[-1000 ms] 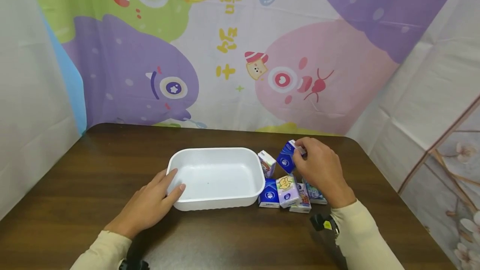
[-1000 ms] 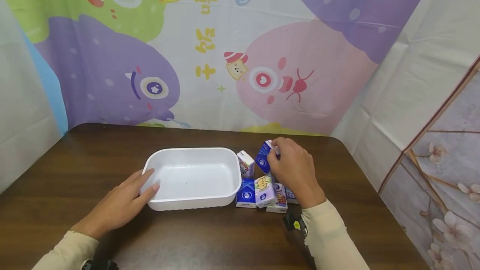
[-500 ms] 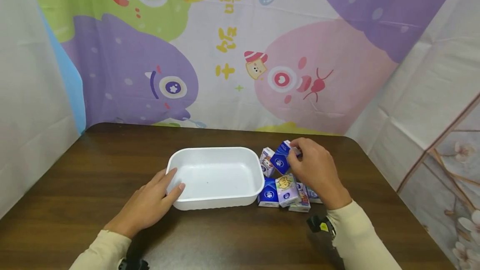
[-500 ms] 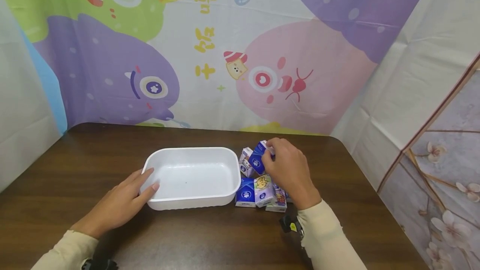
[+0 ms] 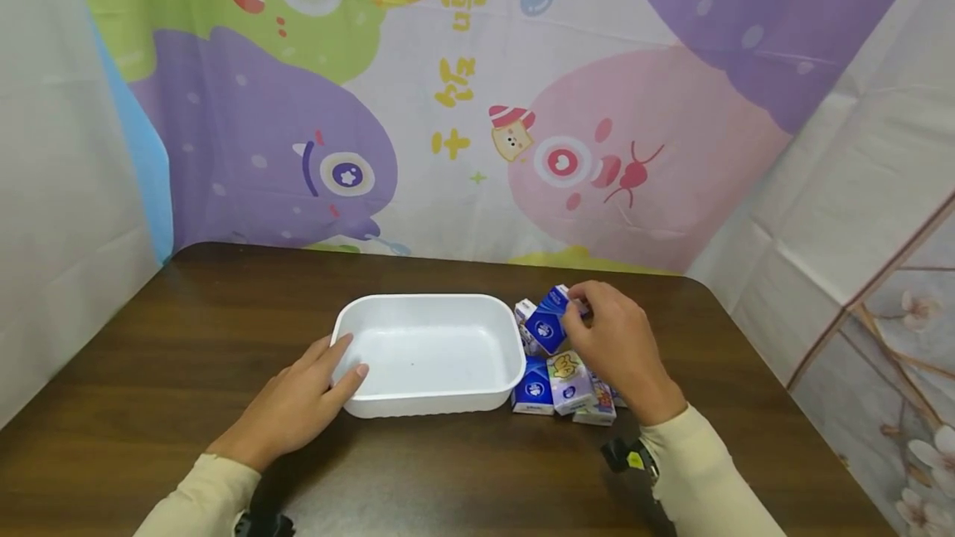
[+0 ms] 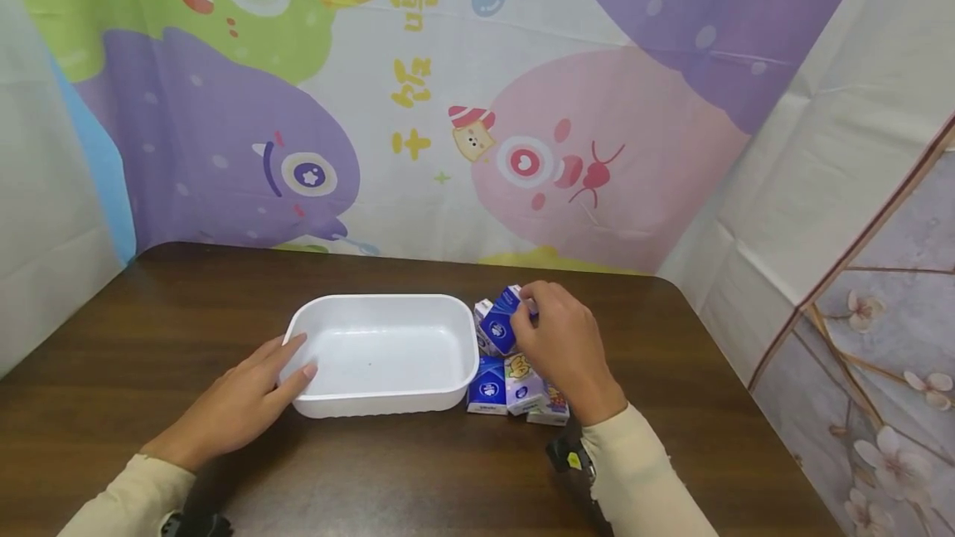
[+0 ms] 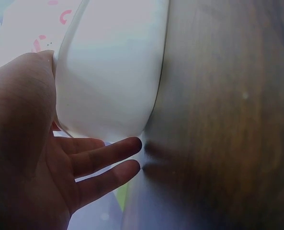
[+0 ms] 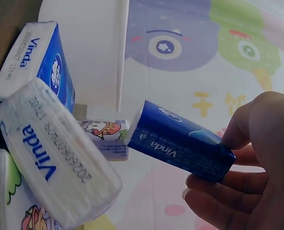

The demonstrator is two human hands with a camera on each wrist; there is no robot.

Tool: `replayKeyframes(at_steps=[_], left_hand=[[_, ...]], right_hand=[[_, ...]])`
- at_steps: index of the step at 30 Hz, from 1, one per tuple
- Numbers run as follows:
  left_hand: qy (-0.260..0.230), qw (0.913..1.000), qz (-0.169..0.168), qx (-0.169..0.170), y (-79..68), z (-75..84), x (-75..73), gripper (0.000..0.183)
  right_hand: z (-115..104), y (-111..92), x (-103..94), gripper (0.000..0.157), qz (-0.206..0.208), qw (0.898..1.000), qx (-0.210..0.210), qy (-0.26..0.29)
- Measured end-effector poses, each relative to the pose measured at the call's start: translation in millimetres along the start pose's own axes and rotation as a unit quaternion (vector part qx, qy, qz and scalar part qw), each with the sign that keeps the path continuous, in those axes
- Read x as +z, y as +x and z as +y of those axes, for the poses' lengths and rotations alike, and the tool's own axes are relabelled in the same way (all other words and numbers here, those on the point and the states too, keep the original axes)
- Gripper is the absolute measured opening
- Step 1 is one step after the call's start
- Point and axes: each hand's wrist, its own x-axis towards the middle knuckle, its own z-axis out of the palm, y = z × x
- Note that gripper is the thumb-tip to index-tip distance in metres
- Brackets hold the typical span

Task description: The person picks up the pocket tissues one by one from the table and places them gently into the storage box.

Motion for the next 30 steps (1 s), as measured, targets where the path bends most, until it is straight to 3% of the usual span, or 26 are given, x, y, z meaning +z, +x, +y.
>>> replayKeyframes(at_steps=[10,24,30], left_hand=[[0.003,1.0000,0.002,0.001,0.5,-1.5,1.3,0.069],[0.000,1.0000,0.005,0.000,0.5,-0.5,1.7,0.069],[-0.002,0.9999,0.010,0.004,0.2,-1.2,2.0,0.067]], right_hand=[[-4,-2,5.0,0.017,0.013,1.000,-0.015,0.018],[-10,-5,11.0,0.019,-0.009,0.999,-0.002,0.033],[-13,-5,16.3,0.017,0.002,0.999,-0.019,0.045]])
